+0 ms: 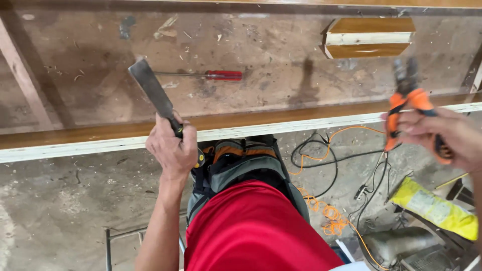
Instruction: Refining and assembling a wooden frame using hand tools such as chisels, pliers, and screwdrivers.
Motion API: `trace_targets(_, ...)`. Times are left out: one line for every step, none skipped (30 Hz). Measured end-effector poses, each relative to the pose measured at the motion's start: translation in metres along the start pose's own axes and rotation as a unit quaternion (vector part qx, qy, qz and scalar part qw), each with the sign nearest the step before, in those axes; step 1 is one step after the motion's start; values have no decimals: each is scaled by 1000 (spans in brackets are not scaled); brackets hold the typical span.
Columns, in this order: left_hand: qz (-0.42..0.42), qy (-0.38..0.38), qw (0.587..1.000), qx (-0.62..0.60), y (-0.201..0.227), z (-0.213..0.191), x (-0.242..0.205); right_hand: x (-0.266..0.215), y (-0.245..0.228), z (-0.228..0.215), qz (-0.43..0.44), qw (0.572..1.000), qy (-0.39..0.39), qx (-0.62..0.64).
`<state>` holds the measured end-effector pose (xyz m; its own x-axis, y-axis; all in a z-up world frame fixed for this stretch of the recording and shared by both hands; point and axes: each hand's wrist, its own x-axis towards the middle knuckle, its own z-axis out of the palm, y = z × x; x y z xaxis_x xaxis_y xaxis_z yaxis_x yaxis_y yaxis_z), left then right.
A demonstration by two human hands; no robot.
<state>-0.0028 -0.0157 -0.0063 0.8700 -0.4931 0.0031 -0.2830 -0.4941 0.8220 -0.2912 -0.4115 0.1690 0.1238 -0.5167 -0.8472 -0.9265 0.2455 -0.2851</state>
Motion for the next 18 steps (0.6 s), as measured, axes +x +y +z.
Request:
trace_targets(0,-1,1000,-2,1,0,0,1,9,10,18,999,-12,46)
trace_targets(1,-2,1000,-3,2,0,0,2,18,21,36,995,-25,91)
trace_targets(-2,-1,1000,-4,3,-1,1,-7,2,45,37,995,-25,89)
trace_targets(-7,-2,1000,-6,5,-1,1,-17,-13,69,64,998,-19,6)
trace_targets(-8,-3,1000,-8,6,-2,2,-27,-27,94,88,993,-12,-75)
trace_targets(-9,-2,1000,-9,6,-2,2,-37,-39,115,88,993,-11,-76)
trace_targets(-12,-2,1000,-13,6,-2,3,-47,-53,135,122,973,2,-195)
trace_targets(-14,-3,1000,-17,7,-2,4,-58,-66,156,154,939,16,-309)
trace_targets(-13,0,1000,-16,6,-2,5,-52,-44,164,151,939,16,-309)
trace_targets(-9,-1,1000,-18,6,-2,5,-46,-22,172,36,925,48,-375)
trace_targets(-7,-2,1000,-18,5,-3,4,-40,1,180,-79,894,75,-435)
trace_targets(-8,1,1000,-16,5,-1,4,-45,-8,193,-82,894,74,-435)
trace_targets(-3,5,1000,-13,4,-1,3,-50,-14,207,-51,876,69,-475)
trace_targets(2,10,1000,-10,4,0,0,-57,-20,220,-21,855,65,-514)
trace_targets(5,15,1000,-6,3,1,0,-61,-27,227,-28,856,66,-512)
trace_targets(16,22,1000,-7,3,1,1,-66,-34,232,-30,844,83,-530)
trace_targets(25,29,999,-9,3,1,-1,-73,-40,237,-31,830,100,-547)
trace_targets(27,34,999,-6,4,2,-4,-75,-36,235,-37,830,101,-547)
